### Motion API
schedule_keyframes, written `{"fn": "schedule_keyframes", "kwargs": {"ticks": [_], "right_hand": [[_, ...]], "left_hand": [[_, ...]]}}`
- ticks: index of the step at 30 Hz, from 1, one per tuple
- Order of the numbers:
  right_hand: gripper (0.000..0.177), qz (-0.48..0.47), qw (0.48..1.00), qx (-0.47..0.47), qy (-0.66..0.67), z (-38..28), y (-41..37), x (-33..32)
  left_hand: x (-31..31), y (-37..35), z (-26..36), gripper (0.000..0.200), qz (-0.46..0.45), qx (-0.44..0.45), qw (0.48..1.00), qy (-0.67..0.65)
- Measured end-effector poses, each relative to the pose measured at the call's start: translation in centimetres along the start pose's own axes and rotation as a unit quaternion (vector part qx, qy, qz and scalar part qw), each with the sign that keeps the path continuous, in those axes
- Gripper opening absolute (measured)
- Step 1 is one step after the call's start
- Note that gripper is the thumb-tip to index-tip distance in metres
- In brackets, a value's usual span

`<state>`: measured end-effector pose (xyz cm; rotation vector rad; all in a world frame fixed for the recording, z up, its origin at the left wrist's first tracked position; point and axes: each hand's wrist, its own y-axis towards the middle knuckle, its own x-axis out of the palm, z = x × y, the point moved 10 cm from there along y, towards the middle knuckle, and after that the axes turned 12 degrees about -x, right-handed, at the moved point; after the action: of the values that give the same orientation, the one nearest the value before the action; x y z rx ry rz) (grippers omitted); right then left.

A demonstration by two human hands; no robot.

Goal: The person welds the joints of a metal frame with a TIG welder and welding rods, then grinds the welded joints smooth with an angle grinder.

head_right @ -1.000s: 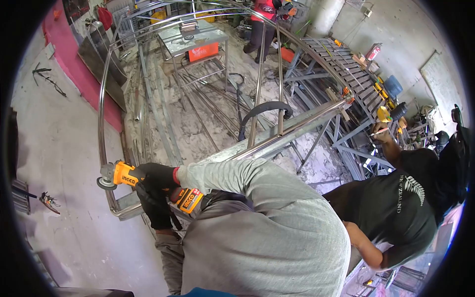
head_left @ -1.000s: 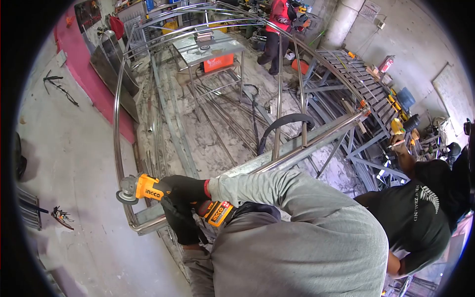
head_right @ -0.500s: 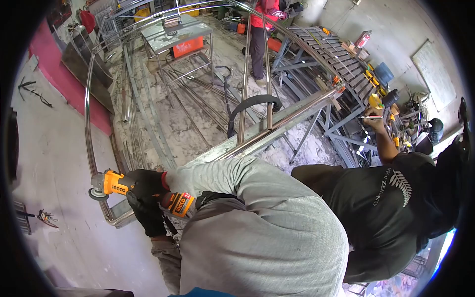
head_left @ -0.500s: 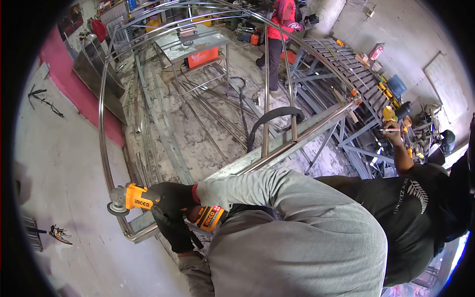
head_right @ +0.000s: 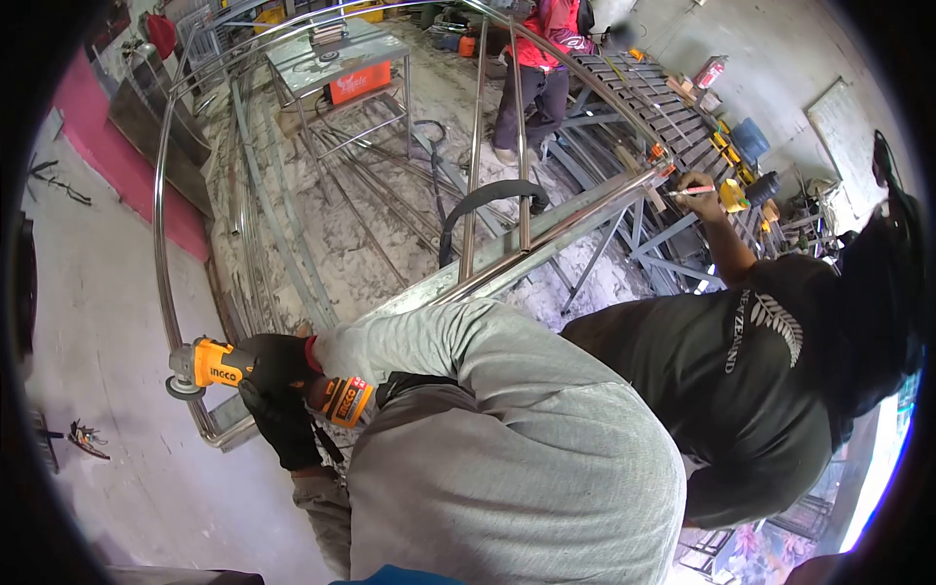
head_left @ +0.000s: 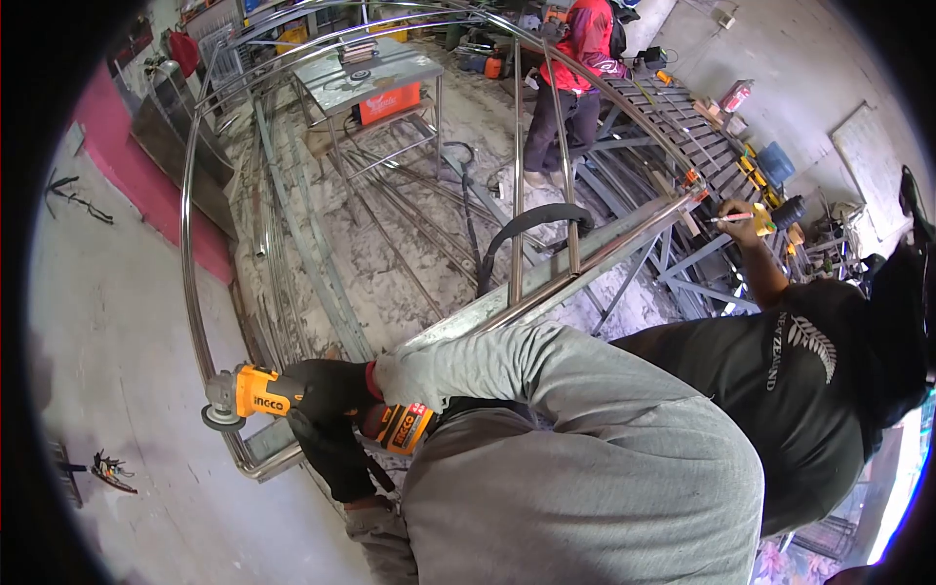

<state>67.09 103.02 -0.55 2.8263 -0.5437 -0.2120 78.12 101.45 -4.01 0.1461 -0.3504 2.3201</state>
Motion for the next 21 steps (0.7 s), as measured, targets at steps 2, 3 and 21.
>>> {"fn": "schedule_keyframes", "kwargs": {"ticks": [2,3,21], "right_hand": [[0.047,0.038,0.999,-0.024,-0.016,1.3,-0.1,0.3],[0.049,0.071,0.996,-0.047,-0.031,0.5,-0.1,-0.3],[0.04,-0.024,0.994,0.009,-0.108,2.1,0.8,1.0]], "left_hand": [[0.9,-0.4,0.2,0.061,-0.033,-0.072,0.987,-0.142],[0.8,-0.4,-0.1,0.061,-0.036,-0.074,0.987,-0.14],[-1.3,-1.8,1.5,0.08,0.128,0.209,0.849,0.468]]}}
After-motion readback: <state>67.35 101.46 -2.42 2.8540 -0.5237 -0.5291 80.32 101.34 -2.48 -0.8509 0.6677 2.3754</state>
